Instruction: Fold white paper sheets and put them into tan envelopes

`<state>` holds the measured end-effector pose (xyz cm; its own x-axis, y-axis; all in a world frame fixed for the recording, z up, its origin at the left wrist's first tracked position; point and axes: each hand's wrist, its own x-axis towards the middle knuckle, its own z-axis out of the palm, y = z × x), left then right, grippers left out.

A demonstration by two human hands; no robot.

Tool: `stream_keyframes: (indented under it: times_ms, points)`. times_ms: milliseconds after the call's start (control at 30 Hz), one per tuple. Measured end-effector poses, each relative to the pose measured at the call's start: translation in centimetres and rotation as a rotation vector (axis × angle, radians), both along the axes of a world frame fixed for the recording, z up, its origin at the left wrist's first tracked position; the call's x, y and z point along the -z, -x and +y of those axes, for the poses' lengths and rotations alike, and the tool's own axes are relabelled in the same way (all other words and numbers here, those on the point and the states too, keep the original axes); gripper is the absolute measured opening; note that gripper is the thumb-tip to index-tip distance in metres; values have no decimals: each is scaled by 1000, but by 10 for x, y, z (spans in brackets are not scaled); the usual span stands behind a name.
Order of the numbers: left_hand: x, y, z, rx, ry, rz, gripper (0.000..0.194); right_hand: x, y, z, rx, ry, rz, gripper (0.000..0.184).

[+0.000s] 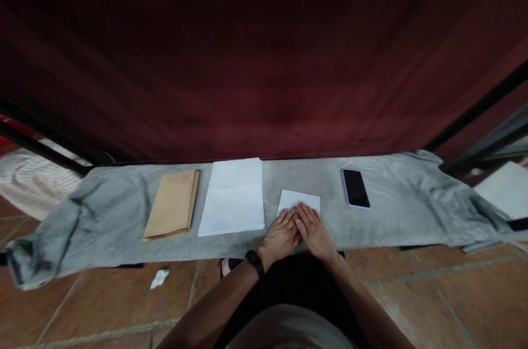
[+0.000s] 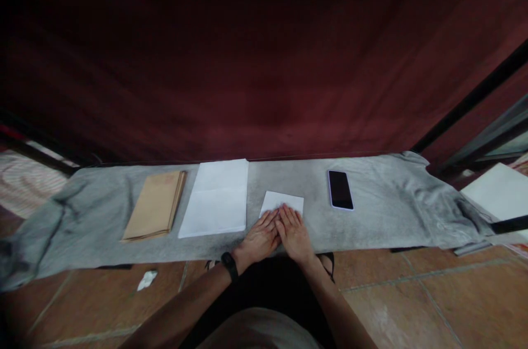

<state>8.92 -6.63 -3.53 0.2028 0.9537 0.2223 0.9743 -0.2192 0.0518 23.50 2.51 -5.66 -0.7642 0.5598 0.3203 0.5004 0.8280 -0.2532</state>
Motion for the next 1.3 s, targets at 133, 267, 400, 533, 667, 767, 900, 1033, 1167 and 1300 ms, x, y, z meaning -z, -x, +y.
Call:
stream_keyframes:
  times_ms: [133,267,400,533,667,767,900,1033,1167,1300]
  points:
    - [0,-1,0,3,-32,-8,55,2,1,-5,-4,-28,-5,54]
    - [-2,0,-1,23,-42,-21,56,8,-10,0,-4,-92,-23,56]
    - [-5,3,-6,43,-11,-13,62,14,-25,6,24,-157,-14,59]
    - [-7,5,-13,46,20,-6,69,16,-40,10,37,-177,-26,60]
    - [-9,6,-17,49,55,6,73,16,-52,13,44,-165,-37,60]
    - [-9,7,-18,48,73,15,76,15,-60,15,47,-160,-31,60]
    - [-6,7,-18,58,77,12,77,10,-58,16,56,-127,-23,60]
    - [-2,6,-16,57,84,10,75,2,-34,7,40,-70,1,59]
    - [1,6,-15,47,82,17,75,-2,-13,-7,-65,-78,-17,54]
    - [0,7,-16,54,52,-5,76,2,-15,-12,-64,-114,-41,53]
